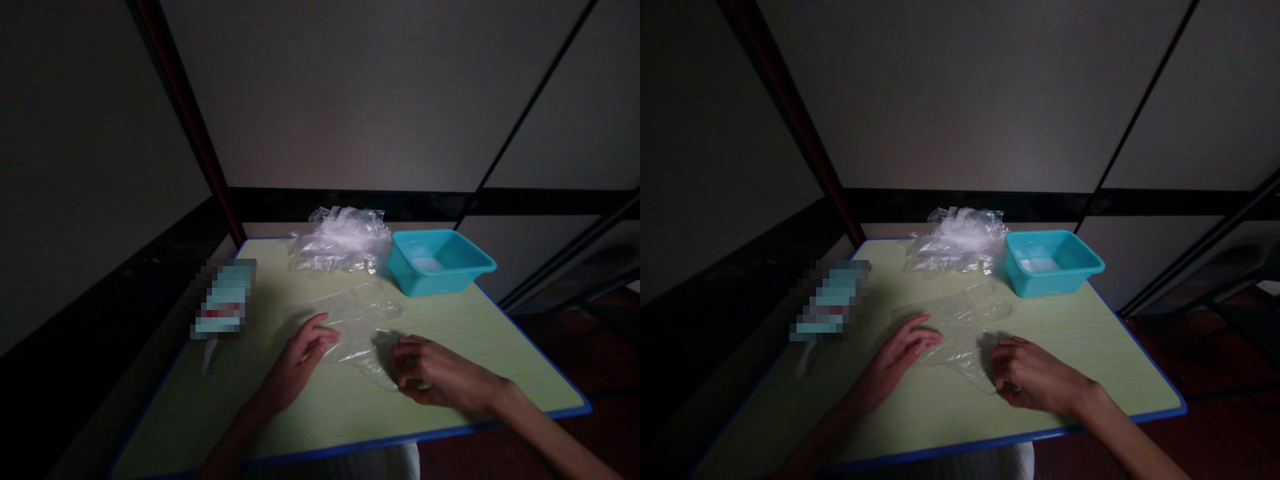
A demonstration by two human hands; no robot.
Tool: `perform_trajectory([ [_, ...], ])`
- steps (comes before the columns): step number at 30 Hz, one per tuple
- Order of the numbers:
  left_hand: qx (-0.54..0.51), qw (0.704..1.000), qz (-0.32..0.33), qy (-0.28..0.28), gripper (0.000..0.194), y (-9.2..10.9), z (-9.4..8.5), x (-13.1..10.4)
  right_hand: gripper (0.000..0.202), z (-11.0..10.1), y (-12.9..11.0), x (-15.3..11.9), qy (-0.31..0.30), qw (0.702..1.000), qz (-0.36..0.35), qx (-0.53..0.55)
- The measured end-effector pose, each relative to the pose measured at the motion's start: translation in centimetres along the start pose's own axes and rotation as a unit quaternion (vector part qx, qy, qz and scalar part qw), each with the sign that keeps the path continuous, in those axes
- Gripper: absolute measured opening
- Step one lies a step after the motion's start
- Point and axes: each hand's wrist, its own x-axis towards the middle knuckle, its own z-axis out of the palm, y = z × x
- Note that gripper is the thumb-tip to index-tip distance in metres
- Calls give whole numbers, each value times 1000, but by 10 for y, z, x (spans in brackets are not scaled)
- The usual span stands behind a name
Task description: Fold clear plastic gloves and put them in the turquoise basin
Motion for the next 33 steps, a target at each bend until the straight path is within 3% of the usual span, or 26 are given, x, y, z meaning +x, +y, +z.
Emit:
perform_trajectory([
  [4,-120,991,-53,-12,38,-1,13,0,15,1,1,2,-1,1000,4,16],
  [10,-147,988,-51,16,35,-4,16,-3,14,-18,1,11,21,999,-5,31],
  [16,80,990,78,87,14,-2,17,-11,14,-44,12,39,63,997,-29,34],
  [21,179,970,122,108,21,-7,17,-14,14,-33,39,61,87,995,-23,34],
  [27,251,950,169,73,23,-6,18,-16,17,-13,60,65,175,984,46,1],
  [30,292,933,200,61,26,-2,17,-17,19,-11,52,57,209,975,68,-15],
  [33,332,915,228,9,33,6,17,-19,26,-9,36,46,183,981,46,-37],
])
